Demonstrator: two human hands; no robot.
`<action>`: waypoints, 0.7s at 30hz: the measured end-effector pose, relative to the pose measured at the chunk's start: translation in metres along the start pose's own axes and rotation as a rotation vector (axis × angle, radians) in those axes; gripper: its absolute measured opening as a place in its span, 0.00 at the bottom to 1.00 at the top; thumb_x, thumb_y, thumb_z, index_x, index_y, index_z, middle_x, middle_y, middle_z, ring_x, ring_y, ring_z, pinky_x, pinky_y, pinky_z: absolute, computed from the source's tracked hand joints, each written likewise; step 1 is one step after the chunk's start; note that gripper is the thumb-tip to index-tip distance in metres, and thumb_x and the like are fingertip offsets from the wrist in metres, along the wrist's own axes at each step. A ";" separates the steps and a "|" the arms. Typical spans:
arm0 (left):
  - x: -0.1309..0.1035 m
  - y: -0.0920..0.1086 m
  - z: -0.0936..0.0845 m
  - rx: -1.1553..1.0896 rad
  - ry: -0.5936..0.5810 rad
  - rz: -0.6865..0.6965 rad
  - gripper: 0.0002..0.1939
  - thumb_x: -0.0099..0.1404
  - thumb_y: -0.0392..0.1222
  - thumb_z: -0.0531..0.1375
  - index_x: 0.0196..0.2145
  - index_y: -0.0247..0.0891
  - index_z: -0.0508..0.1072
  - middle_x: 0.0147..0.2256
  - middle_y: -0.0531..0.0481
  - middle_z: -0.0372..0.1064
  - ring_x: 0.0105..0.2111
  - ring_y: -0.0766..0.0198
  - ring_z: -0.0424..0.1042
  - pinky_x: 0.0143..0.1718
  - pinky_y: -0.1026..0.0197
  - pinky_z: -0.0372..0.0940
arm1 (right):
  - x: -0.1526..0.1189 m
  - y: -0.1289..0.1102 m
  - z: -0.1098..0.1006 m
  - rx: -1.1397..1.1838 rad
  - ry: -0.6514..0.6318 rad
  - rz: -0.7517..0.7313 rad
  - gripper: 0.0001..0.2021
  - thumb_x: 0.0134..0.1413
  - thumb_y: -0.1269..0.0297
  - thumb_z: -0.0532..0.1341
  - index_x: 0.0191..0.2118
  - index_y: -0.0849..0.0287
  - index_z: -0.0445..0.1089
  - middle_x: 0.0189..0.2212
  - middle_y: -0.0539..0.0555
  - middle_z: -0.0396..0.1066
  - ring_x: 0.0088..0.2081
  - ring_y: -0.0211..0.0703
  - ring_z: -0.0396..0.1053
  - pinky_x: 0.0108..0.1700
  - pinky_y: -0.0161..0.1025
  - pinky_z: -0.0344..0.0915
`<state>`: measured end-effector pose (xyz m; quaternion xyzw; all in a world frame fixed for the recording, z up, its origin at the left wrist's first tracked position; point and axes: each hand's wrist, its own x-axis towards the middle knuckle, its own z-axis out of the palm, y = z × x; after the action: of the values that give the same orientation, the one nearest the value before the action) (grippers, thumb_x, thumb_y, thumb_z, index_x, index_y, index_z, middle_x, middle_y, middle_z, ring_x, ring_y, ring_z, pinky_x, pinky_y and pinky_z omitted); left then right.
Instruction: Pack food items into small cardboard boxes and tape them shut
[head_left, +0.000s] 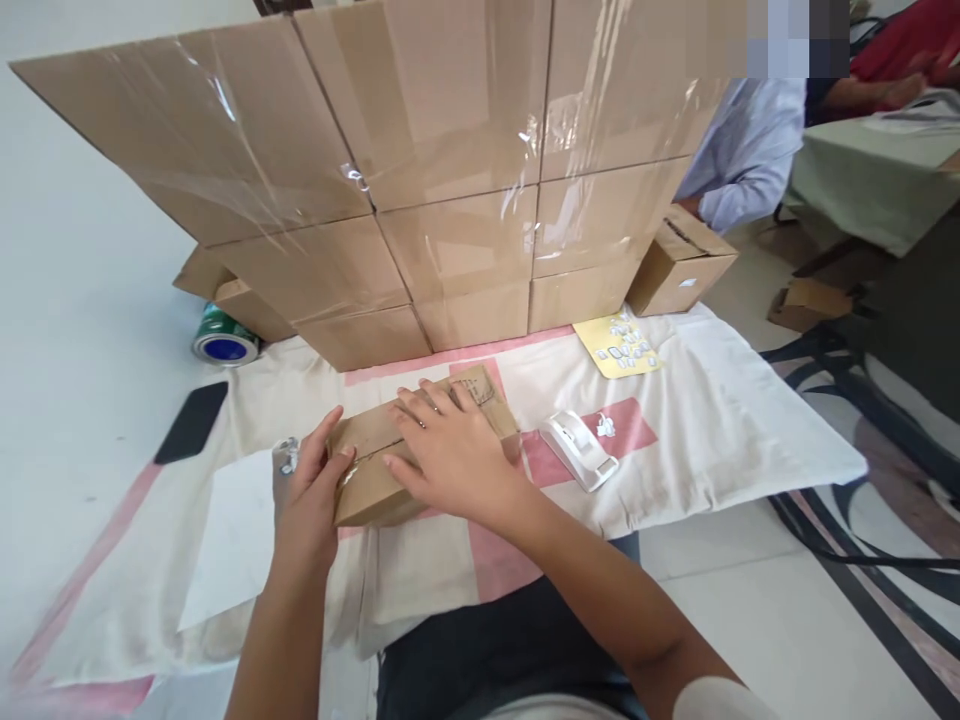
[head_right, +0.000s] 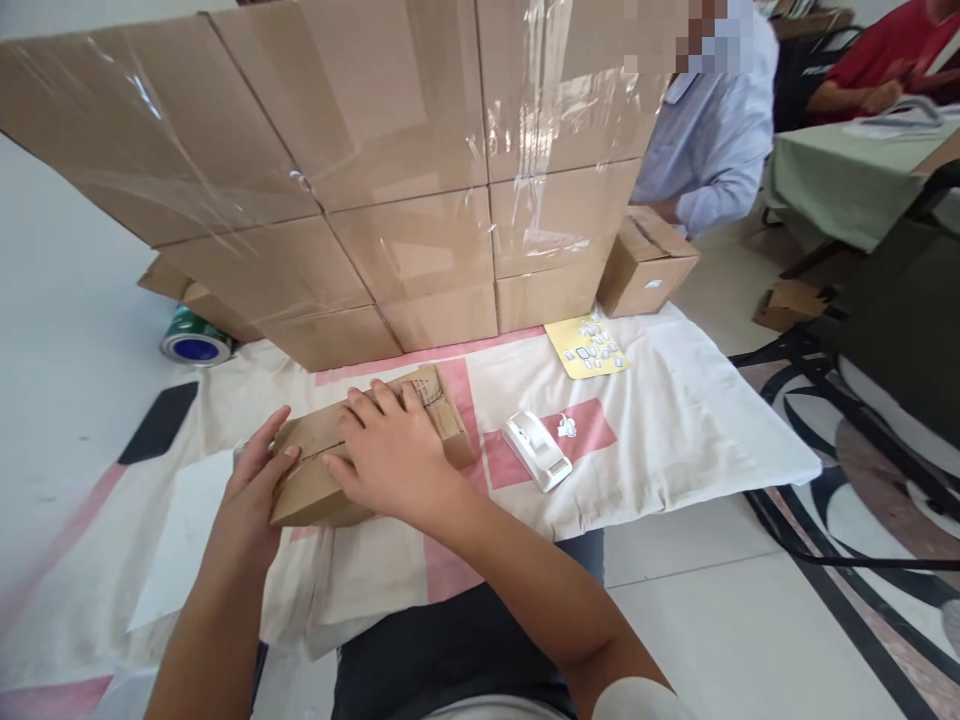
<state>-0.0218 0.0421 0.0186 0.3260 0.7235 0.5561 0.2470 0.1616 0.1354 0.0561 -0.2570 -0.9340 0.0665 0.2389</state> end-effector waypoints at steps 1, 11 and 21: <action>0.000 0.001 0.002 -0.040 0.013 -0.037 0.31 0.61 0.54 0.66 0.63 0.56 0.72 0.59 0.51 0.69 0.59 0.50 0.68 0.61 0.53 0.64 | -0.001 0.001 0.000 -0.003 0.009 -0.008 0.25 0.71 0.52 0.55 0.60 0.68 0.70 0.65 0.64 0.67 0.66 0.63 0.60 0.66 0.61 0.55; 0.005 0.003 0.015 -0.168 0.054 -0.065 0.34 0.60 0.52 0.68 0.64 0.52 0.70 0.61 0.53 0.67 0.53 0.58 0.71 0.42 0.66 0.68 | -0.069 0.070 -0.044 0.280 0.078 -0.204 0.13 0.73 0.62 0.54 0.50 0.53 0.77 0.54 0.52 0.78 0.61 0.44 0.68 0.64 0.47 0.62; 0.043 0.008 0.032 -0.140 -0.019 -0.093 0.37 0.58 0.54 0.68 0.64 0.52 0.69 0.60 0.57 0.69 0.58 0.52 0.69 0.44 0.64 0.70 | -0.133 0.300 -0.043 0.179 0.423 0.650 0.13 0.57 0.66 0.57 0.38 0.58 0.79 0.43 0.63 0.78 0.47 0.57 0.74 0.53 0.57 0.69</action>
<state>-0.0256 0.0963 0.0185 0.2791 0.6948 0.5903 0.3015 0.4169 0.3249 -0.0356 -0.5255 -0.7247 0.1654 0.4139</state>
